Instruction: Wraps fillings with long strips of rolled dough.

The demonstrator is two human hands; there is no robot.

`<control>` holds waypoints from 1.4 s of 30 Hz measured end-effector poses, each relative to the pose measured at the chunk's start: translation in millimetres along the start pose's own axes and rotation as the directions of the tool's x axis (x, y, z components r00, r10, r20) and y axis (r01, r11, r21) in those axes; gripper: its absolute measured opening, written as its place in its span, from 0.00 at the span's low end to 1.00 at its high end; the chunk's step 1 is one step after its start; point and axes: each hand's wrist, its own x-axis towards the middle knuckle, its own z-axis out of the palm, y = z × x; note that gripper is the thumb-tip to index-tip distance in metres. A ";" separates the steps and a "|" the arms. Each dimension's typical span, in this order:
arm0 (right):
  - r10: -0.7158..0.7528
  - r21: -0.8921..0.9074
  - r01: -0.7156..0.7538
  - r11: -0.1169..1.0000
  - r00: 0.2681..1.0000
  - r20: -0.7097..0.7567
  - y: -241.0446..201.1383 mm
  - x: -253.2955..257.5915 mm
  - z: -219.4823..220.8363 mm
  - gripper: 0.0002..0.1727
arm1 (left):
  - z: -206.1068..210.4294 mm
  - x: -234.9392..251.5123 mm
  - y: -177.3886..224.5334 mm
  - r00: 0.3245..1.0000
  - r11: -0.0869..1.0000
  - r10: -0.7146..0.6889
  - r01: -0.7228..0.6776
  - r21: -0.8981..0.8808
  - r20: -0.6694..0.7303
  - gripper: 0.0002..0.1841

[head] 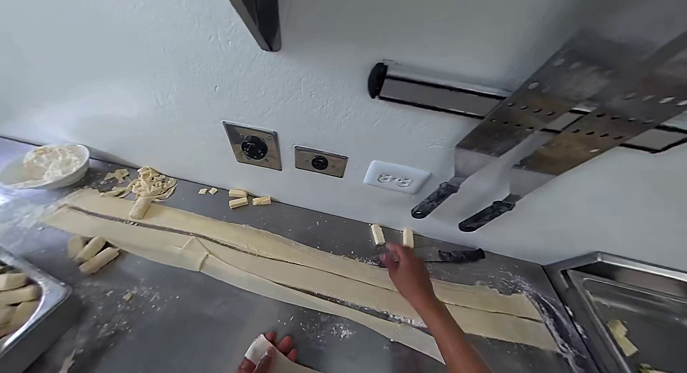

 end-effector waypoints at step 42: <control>-0.432 0.572 -0.274 0.774 0.431 0.792 -89.4 -157.2 118.6 0.11 | -100.7 28.6 40.9 0.440 -0.349 0.530 -0.666 0.659 0.725 0.12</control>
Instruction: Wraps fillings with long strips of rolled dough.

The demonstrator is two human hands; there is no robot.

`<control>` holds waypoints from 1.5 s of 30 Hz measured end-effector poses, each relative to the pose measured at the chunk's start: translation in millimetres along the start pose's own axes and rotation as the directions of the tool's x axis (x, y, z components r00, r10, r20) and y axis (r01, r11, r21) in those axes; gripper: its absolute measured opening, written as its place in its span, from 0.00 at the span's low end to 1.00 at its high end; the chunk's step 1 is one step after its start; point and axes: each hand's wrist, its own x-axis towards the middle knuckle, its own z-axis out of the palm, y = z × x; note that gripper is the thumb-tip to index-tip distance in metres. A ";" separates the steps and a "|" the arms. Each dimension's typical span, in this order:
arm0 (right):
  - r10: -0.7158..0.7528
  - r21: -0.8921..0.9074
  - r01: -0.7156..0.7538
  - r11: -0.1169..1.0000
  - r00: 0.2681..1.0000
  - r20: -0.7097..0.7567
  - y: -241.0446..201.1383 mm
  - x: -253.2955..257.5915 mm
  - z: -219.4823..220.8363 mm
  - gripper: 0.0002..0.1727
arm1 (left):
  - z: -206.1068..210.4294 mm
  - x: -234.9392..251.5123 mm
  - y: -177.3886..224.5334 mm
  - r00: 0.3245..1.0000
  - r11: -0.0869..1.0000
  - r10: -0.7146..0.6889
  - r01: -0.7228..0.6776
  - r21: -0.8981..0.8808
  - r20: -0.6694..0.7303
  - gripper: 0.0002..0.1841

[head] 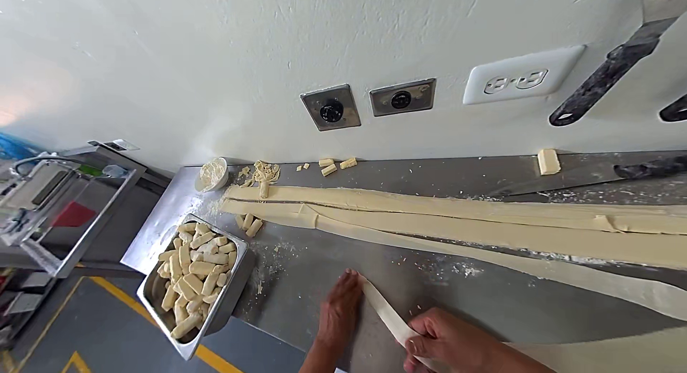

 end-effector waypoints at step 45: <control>-0.188 -0.509 0.216 0.833 0.976 0.107 25.3 -31.7 21.1 0.21 | 17.2 12.9 19.5 0.990 0.998 0.047 -0.040 -0.051 0.136 0.22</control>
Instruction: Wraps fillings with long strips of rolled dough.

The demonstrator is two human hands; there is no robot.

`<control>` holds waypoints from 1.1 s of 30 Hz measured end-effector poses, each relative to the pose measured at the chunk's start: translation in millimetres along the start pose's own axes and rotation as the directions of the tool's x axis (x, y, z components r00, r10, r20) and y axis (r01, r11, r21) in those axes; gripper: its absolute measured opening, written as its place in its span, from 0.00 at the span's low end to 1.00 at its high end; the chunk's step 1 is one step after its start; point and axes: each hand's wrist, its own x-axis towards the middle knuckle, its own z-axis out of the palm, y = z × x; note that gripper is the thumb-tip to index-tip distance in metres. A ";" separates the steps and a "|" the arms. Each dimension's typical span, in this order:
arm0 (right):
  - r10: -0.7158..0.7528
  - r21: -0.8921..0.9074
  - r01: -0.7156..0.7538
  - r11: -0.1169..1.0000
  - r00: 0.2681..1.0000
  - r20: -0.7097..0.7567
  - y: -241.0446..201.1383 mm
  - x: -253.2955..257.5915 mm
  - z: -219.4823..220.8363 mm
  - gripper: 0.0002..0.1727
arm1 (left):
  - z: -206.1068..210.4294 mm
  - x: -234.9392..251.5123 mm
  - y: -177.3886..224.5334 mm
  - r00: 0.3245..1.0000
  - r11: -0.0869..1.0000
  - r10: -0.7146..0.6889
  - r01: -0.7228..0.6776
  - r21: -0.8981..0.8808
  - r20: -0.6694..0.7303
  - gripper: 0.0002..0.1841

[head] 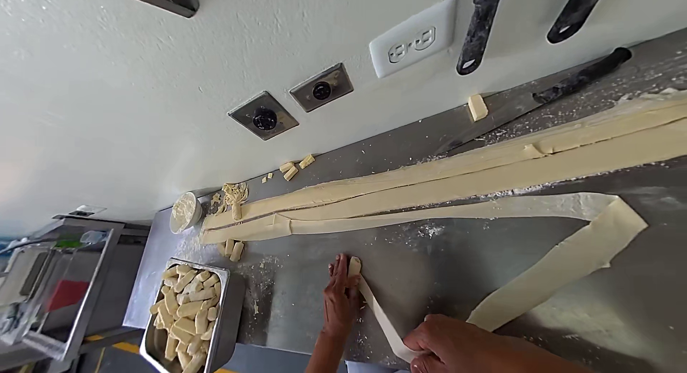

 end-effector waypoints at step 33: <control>0.214 0.623 -0.115 0.774 0.973 -0.086 28.1 2.4 5.3 0.13 | 15.2 -10.1 21.2 0.999 0.998 0.045 -0.045 0.033 0.004 0.23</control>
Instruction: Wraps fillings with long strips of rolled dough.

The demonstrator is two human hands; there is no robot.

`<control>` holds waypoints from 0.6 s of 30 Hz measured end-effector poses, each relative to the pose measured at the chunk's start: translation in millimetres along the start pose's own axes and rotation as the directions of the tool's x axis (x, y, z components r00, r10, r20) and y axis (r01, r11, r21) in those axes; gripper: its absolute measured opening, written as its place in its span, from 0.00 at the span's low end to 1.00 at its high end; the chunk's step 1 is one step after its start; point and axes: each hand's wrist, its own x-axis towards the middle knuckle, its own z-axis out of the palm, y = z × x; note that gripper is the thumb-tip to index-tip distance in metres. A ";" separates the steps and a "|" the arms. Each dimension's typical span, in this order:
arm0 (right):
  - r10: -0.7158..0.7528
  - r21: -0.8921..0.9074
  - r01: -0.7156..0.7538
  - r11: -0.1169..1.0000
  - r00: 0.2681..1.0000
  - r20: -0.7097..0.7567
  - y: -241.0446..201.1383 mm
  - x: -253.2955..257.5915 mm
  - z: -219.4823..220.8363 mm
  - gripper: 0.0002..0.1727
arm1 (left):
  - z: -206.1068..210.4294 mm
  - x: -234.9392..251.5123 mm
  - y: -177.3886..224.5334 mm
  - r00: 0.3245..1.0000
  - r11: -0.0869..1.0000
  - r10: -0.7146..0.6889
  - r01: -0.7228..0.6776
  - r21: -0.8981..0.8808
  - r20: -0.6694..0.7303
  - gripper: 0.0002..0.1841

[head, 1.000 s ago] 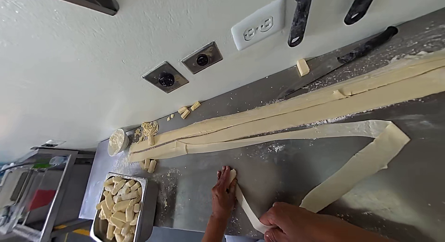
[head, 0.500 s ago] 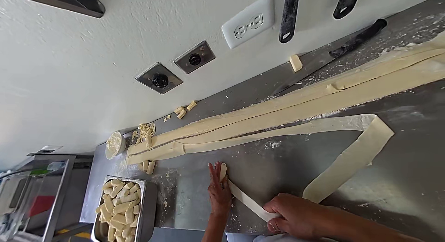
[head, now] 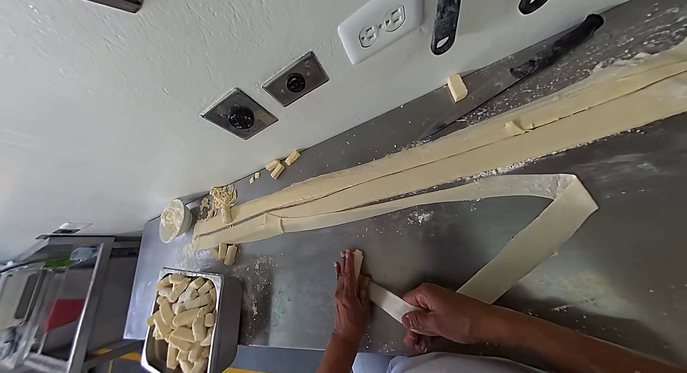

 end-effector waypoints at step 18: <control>0.072 0.178 -0.048 0.983 0.989 -0.131 9.2 -5.4 -8.1 0.14 | -5.4 -2.3 -9.4 0.999 0.991 -0.049 0.049 -0.124 0.003 0.23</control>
